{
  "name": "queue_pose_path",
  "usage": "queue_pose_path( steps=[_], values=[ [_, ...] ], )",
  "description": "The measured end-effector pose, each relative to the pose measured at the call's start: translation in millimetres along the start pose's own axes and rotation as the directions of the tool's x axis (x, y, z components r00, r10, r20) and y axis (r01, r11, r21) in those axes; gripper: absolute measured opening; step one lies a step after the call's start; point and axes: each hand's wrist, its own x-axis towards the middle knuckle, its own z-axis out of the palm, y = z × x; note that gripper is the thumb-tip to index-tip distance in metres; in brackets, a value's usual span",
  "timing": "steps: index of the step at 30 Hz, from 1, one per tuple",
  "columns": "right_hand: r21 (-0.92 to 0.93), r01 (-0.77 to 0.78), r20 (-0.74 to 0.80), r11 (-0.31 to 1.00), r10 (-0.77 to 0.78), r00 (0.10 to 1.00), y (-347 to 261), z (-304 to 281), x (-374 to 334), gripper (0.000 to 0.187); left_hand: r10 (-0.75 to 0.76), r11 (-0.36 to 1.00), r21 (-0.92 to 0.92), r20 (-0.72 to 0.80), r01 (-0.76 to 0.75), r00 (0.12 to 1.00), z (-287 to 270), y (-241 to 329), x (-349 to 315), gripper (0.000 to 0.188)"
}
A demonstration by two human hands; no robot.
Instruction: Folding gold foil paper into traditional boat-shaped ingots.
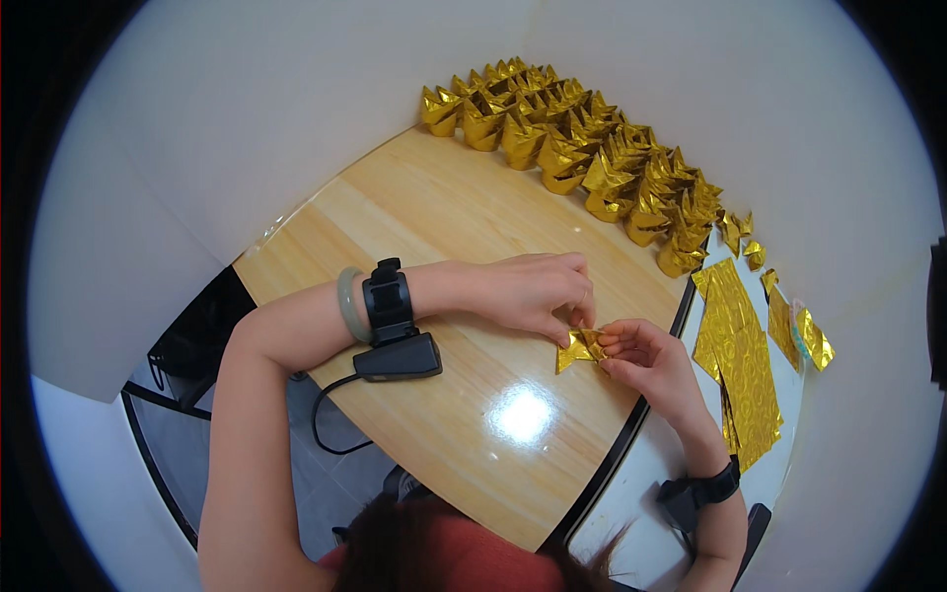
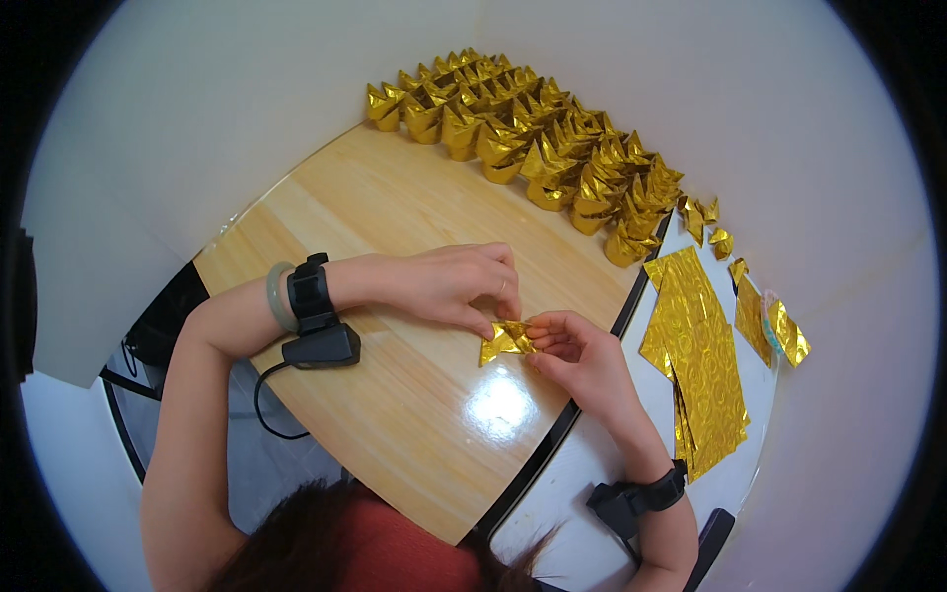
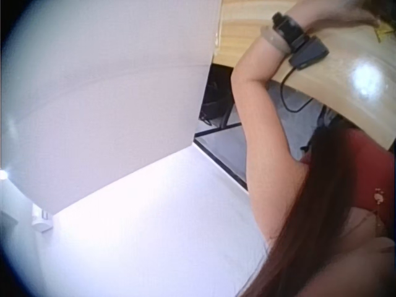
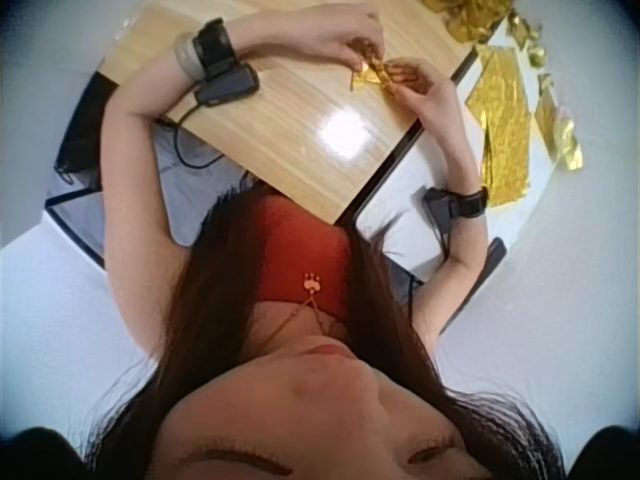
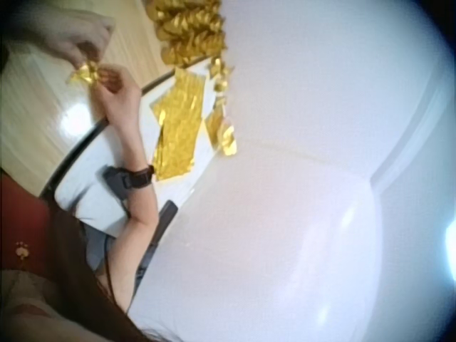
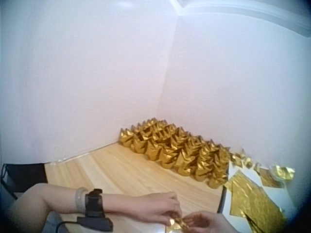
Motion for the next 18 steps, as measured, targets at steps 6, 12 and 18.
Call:
queue_pose_path(
  steps=[6,12,18],
  values=[
    [-0.210,0.081,0.021,0.974,-0.078,0.997,0,4,-2,0.031,-0.037,0.998,-0.049,0.022,0.038,0.999,2,-3,-2,0.019],
    [-0.523,0.294,0.075,0.800,-0.300,0.951,-4,7,-6,0.032,0.037,0.998,-0.043,-0.012,-0.038,0.999,3,-10,-1,0.014],
    [-0.704,0.376,0.173,0.602,-0.368,0.914,-13,2,-8,0.029,0.025,0.989,-0.144,-0.015,-0.027,1.000,2,-16,-2,0.015]
  ],
)
